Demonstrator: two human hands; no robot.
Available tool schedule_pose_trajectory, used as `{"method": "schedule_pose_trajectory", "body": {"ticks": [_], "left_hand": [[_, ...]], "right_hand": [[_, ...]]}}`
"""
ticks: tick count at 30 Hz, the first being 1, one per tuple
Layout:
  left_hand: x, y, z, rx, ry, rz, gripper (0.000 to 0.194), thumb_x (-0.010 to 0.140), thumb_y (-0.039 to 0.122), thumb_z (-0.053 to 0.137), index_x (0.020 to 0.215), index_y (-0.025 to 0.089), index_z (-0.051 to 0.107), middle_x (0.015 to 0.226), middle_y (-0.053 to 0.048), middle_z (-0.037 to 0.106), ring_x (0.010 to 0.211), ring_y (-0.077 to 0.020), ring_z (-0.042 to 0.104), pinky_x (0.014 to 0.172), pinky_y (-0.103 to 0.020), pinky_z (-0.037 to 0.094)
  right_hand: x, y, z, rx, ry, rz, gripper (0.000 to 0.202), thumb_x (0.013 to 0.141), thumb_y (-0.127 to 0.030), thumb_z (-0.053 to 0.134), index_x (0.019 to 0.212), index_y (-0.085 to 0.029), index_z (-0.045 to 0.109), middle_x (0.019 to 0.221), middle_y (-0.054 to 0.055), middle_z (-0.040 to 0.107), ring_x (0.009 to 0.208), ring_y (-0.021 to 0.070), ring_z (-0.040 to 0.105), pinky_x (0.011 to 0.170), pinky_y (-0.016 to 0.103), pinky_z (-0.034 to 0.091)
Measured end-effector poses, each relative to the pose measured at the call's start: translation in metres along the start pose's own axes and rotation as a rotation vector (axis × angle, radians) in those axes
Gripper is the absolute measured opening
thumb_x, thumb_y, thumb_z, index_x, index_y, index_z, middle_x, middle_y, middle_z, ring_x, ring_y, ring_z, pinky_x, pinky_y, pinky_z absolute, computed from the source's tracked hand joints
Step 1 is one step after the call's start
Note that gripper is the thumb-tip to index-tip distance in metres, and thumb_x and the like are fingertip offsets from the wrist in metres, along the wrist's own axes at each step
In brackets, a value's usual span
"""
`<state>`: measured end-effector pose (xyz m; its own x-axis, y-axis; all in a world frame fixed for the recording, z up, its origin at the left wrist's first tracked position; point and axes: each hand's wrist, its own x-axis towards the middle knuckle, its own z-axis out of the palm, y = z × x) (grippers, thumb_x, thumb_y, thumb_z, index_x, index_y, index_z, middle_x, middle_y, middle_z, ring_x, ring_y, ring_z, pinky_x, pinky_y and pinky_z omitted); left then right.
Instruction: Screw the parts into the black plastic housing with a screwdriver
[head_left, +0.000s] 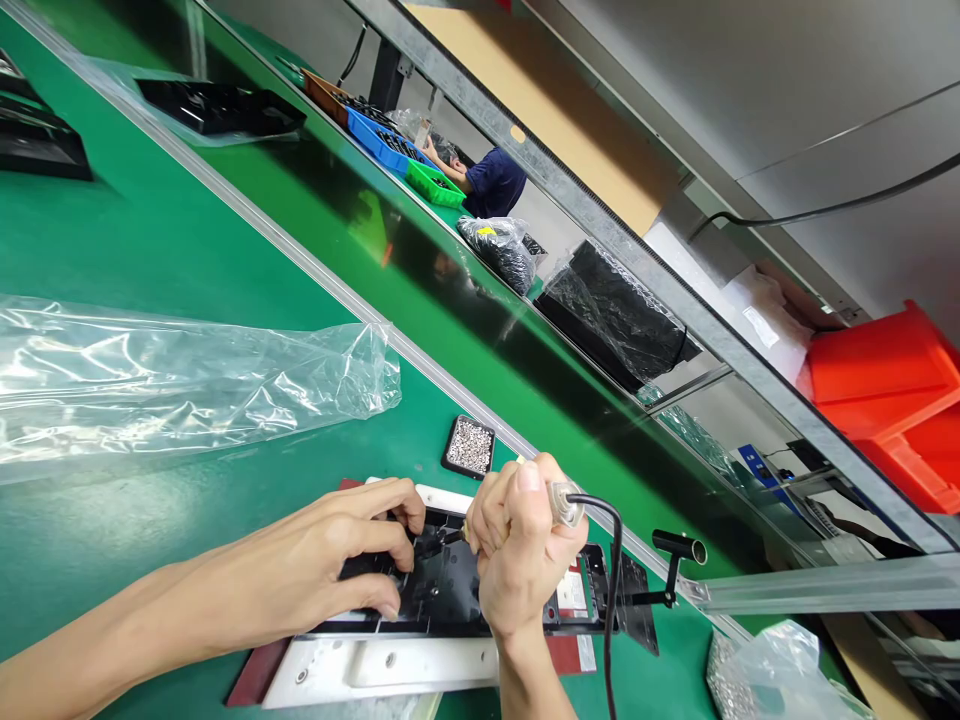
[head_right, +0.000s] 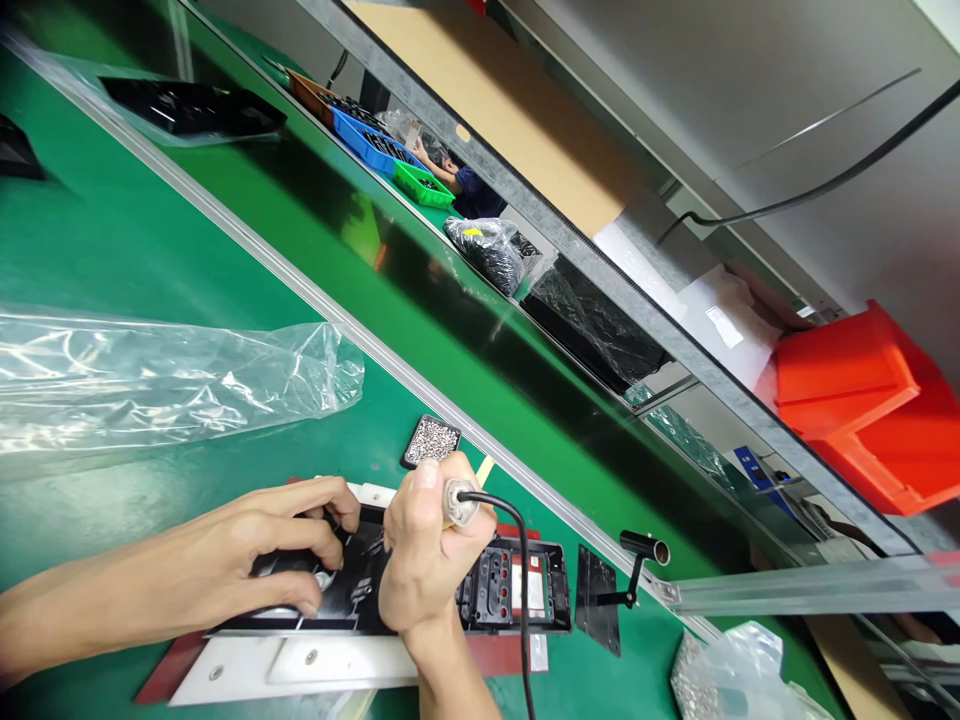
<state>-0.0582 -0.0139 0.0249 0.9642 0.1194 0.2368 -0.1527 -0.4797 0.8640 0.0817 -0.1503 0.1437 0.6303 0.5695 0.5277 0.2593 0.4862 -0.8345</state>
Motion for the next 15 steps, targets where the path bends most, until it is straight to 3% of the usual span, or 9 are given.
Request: {"method": "schedule_pose_trajectory", "body": {"ticks": [5,15], "left_hand": [[0.0020,0.0021,-0.0013,-0.022,-0.016,-0.032,0.009,0.112,0.030,0.089,0.105,0.036,0.089,0.135,0.004,0.077,0.124,-0.0198,0.077,0.113,-0.024,0.053],[0.0016,-0.0011,0.0000,0.007,0.013,0.007,0.008,0.110,0.030,0.092,0.105,0.036,0.091,0.133,0.002,0.079,0.123,-0.0221,0.079,0.113,-0.026,0.056]], "right_hand": [[-0.0010,-0.0004,0.0001,0.014,-0.003,-0.003,0.056,0.128,-0.031,0.065,0.081,-0.030,0.036,0.060,-0.012,0.028,0.045,0.0085,0.019,0.039,0.019,0.025],[-0.0015,-0.0018,0.0003,-0.068,0.002,0.005,0.059,0.129,-0.043,0.066,0.080,-0.032,0.035,0.060,-0.012,0.028,0.045,0.0096,0.019,0.037,0.022,0.023]]}}
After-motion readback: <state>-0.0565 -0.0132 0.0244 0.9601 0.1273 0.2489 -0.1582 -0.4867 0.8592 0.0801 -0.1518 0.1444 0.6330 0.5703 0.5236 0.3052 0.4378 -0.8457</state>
